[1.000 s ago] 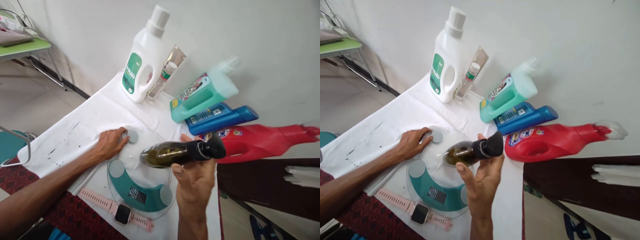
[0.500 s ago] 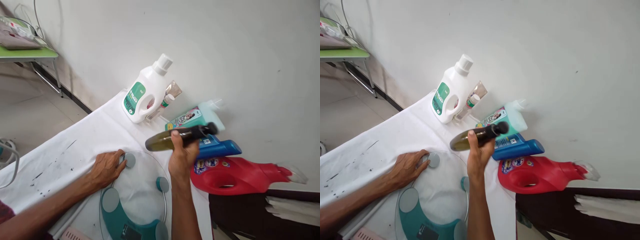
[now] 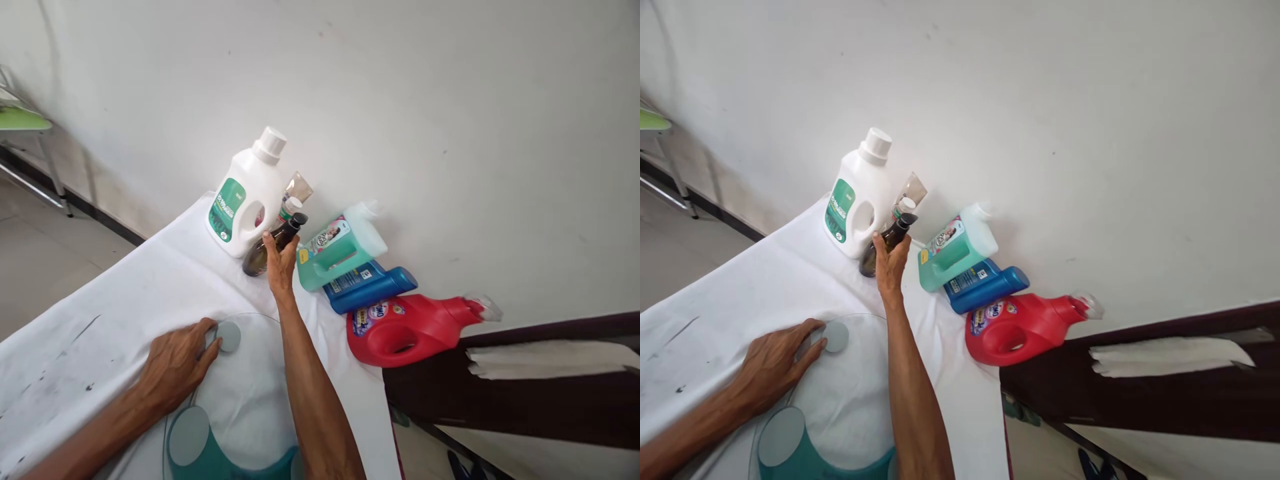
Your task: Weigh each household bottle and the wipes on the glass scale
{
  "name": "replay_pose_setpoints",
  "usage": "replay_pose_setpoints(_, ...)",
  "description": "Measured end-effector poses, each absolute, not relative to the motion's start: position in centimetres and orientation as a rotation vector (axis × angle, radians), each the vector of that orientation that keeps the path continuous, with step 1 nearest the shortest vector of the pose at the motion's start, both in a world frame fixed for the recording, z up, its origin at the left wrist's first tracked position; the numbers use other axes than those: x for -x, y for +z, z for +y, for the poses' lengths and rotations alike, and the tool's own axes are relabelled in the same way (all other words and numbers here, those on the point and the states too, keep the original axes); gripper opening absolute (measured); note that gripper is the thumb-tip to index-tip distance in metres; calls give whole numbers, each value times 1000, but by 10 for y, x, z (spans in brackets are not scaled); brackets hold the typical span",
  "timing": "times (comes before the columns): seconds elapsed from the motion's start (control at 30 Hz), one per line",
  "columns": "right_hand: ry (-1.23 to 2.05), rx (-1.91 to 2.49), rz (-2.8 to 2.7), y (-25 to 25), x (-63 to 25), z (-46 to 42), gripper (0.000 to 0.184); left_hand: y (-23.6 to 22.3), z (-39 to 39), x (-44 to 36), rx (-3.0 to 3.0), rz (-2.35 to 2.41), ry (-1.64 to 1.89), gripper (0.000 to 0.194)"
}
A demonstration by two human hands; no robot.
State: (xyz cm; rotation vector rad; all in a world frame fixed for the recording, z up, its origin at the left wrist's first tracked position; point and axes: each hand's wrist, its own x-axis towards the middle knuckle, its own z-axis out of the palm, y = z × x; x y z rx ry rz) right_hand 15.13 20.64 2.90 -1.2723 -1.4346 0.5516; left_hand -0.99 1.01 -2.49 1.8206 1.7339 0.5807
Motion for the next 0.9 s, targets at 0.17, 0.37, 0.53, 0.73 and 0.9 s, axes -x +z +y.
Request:
replay_pose_setpoints(0.17, 447, 1355, -1500, 33, -172, 179, 75, -31, 11, 12, -1834, 1757, 643, 38)
replay_pose_setpoints(0.37, -240, 1364, -1163, 57, -252, 160, 72, -32, 11, 12, -1822, 1775, 652, 39)
replay_pose_setpoints(0.53, 253, 1361, -964, 58, -298, 206, 49, -26, 12, 11, -1808, 1791, 608, 43)
replay_pose_setpoints(0.73, 468, 1283, -870, 55, -294, 244, 46, -26, 12, 11, -1799, 1769, 624, 40)
replay_pose_setpoints(0.9, 420, 1221, -758, 60, -289, 218, 55, -26, 11, 12, -1790, 1738, 619, 40)
